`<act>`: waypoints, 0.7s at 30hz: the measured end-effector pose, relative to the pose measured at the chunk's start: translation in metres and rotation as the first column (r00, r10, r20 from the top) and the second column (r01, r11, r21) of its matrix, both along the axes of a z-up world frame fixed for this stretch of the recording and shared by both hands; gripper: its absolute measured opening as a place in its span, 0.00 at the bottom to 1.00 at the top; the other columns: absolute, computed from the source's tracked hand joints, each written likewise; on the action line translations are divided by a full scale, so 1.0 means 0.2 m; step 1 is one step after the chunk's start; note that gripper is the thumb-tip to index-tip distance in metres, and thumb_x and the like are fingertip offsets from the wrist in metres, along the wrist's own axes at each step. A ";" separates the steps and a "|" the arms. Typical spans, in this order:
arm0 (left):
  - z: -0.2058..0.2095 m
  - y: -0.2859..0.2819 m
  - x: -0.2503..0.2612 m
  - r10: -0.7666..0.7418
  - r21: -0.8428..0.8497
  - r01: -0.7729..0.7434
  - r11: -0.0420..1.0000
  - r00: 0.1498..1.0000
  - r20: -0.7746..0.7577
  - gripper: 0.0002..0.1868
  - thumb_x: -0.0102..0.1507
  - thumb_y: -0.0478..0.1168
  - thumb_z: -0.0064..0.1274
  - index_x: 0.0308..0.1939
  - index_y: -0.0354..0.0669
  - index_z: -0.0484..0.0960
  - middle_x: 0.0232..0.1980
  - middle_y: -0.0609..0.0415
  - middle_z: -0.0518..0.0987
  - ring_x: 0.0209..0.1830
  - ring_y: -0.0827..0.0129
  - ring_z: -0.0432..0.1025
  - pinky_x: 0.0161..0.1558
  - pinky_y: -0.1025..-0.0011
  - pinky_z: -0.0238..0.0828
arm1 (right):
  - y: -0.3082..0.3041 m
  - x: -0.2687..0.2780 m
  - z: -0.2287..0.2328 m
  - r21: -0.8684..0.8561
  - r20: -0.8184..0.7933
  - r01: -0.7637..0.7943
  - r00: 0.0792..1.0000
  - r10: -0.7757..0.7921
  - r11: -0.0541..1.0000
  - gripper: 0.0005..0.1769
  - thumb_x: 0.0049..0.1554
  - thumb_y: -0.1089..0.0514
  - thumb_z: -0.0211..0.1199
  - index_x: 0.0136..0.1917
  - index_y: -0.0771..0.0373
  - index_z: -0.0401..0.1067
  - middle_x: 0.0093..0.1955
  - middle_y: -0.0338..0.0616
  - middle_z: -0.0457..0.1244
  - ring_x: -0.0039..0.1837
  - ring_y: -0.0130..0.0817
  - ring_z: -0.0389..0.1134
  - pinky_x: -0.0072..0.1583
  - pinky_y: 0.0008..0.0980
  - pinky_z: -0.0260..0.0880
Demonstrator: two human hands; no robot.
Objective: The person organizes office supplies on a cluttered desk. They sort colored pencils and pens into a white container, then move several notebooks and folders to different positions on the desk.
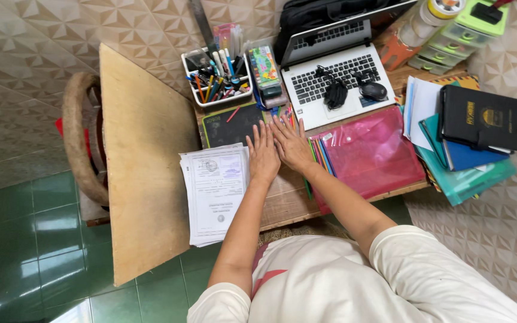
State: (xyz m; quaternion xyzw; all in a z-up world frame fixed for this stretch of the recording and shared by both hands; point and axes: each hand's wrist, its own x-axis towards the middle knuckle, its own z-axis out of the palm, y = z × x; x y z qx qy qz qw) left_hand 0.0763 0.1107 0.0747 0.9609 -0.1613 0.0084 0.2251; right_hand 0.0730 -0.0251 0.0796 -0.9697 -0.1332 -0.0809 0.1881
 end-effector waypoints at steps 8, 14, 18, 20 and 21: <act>-0.09 -0.30 -0.24 -0.130 0.058 0.137 0.989 0.985 -0.113 0.40 0.66 0.40 0.44 0.80 0.37 0.49 0.84 0.47 0.46 0.85 0.52 0.37 0.79 0.44 0.26 | -0.34 -0.30 -0.10 0.080 0.036 0.177 0.983 -0.180 0.981 0.25 0.61 0.57 0.59 0.71 0.61 0.67 0.75 0.48 0.59 0.78 0.49 0.55 0.75 0.54 0.50; -0.17 -0.42 -0.36 -0.198 0.101 0.220 0.970 0.961 -0.195 0.40 0.65 0.41 0.45 0.80 0.38 0.49 0.84 0.48 0.45 0.85 0.53 0.35 0.79 0.43 0.24 | -0.54 -0.47 -0.20 0.154 -0.128 0.451 0.891 -0.435 0.879 0.18 0.57 0.58 0.65 0.59 0.64 0.75 0.56 0.54 0.65 0.61 0.53 0.64 0.63 0.47 0.64; -0.23 -0.49 -0.41 -0.226 0.167 0.267 0.949 0.947 -0.227 0.38 0.67 0.43 0.44 0.79 0.39 0.50 0.85 0.48 0.45 0.85 0.55 0.36 0.78 0.42 0.22 | -0.61 -0.53 -0.27 0.179 -0.192 0.514 0.854 -0.483 0.839 0.14 0.55 0.56 0.66 0.53 0.66 0.77 0.52 0.56 0.66 0.59 0.55 0.67 0.61 0.48 0.66; -0.25 -0.50 -0.43 -0.236 0.149 0.273 0.950 0.945 -0.226 0.38 0.67 0.43 0.43 0.80 0.41 0.50 0.85 0.49 0.46 0.85 0.55 0.36 0.79 0.42 0.22 | -0.62 -0.55 -0.29 0.185 -0.196 0.512 0.856 -0.479 0.839 0.14 0.53 0.57 0.68 0.50 0.66 0.78 0.51 0.56 0.66 0.57 0.55 0.68 0.60 0.48 0.67; -0.26 -0.51 -0.43 -0.242 0.140 0.277 0.951 0.944 -0.225 0.38 0.67 0.43 0.43 0.81 0.42 0.50 0.84 0.50 0.47 0.85 0.54 0.36 0.79 0.42 0.22 | -0.63 -0.56 -0.30 0.188 -0.198 0.511 0.856 -0.477 0.839 0.13 0.52 0.57 0.69 0.49 0.66 0.79 0.50 0.56 0.67 0.56 0.55 0.68 0.59 0.49 0.67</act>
